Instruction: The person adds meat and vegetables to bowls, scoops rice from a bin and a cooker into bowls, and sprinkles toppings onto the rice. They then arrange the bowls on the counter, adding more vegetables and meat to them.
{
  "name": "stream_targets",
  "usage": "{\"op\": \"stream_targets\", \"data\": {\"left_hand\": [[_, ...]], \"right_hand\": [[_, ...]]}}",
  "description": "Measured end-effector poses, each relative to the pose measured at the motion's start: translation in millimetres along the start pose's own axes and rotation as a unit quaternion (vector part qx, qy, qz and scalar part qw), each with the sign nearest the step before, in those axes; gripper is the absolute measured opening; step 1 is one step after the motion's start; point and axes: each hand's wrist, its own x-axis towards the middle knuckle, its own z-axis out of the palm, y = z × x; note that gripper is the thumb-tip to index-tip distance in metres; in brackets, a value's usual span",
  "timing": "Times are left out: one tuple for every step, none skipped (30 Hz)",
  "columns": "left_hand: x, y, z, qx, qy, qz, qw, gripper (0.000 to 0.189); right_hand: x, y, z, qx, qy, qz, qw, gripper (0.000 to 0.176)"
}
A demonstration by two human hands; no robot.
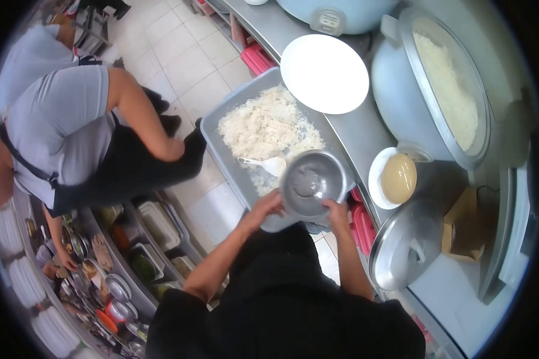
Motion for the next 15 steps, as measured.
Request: {"op": "stream_targets", "data": {"left_hand": [[16,-2,-19,-0.015,-0.021,-0.007,1.000,0.060],[36,-9,-44,-0.030,-0.044,-0.014,0.998,0.065],[54,-9,-61,0.211,0.072,-0.006,0.975,0.065],[75,-16,-73,0.426,0.179,-0.016,0.887,0.062],[94,-25,-92,0.585,0.192,-0.002,0.788,0.054],[110,-43,-114,0.670,0.188,0.031,0.718,0.049],[123,-57,-129,0.745,0.183,0.062,0.639,0.047],[132,-60,-133,0.740,0.181,0.065,0.645,0.047],[142,-62,-137,0.769,0.160,0.034,0.618,0.045],[149,-65,-141,0.797,0.137,0.001,0.588,0.044],[154,-72,-145,0.810,0.153,0.028,0.565,0.036],[157,-76,-151,0.809,0.152,0.027,0.568,0.036],[159,-75,-154,0.822,0.131,0.058,0.551,0.030],[160,-74,-154,0.835,0.110,0.089,0.532,0.025],[159,-74,-154,0.836,0.108,0.090,0.530,0.025]], "right_hand": [[-7,-7,-7,0.014,0.033,0.011,0.999,0.034],[-17,-14,-14,0.027,0.069,0.022,0.997,0.027],[-19,-8,-22,0.021,0.070,0.021,0.997,0.027],[-20,-2,-31,0.036,0.090,0.041,0.994,0.025],[-21,2,-38,0.052,0.111,0.060,0.991,0.024],[-25,1,-39,0.047,0.115,0.058,0.991,0.024],[-32,-2,-38,0.036,0.128,0.054,0.990,0.024],[-37,-2,-38,0.024,0.142,0.049,0.988,0.025],[-35,11,-42,0.039,0.138,0.028,0.989,0.024],[-39,11,-40,0.034,0.141,0.028,0.989,0.024],[-45,10,-35,0.050,0.150,0.025,0.987,0.023],[-49,8,-32,0.067,0.158,0.023,0.985,0.023],[-52,6,-33,0.043,0.151,0.065,0.985,0.022],[-52,7,-36,0.043,0.153,0.066,0.985,0.022],[-51,11,-38,0.039,0.146,0.052,0.987,0.021]]}}
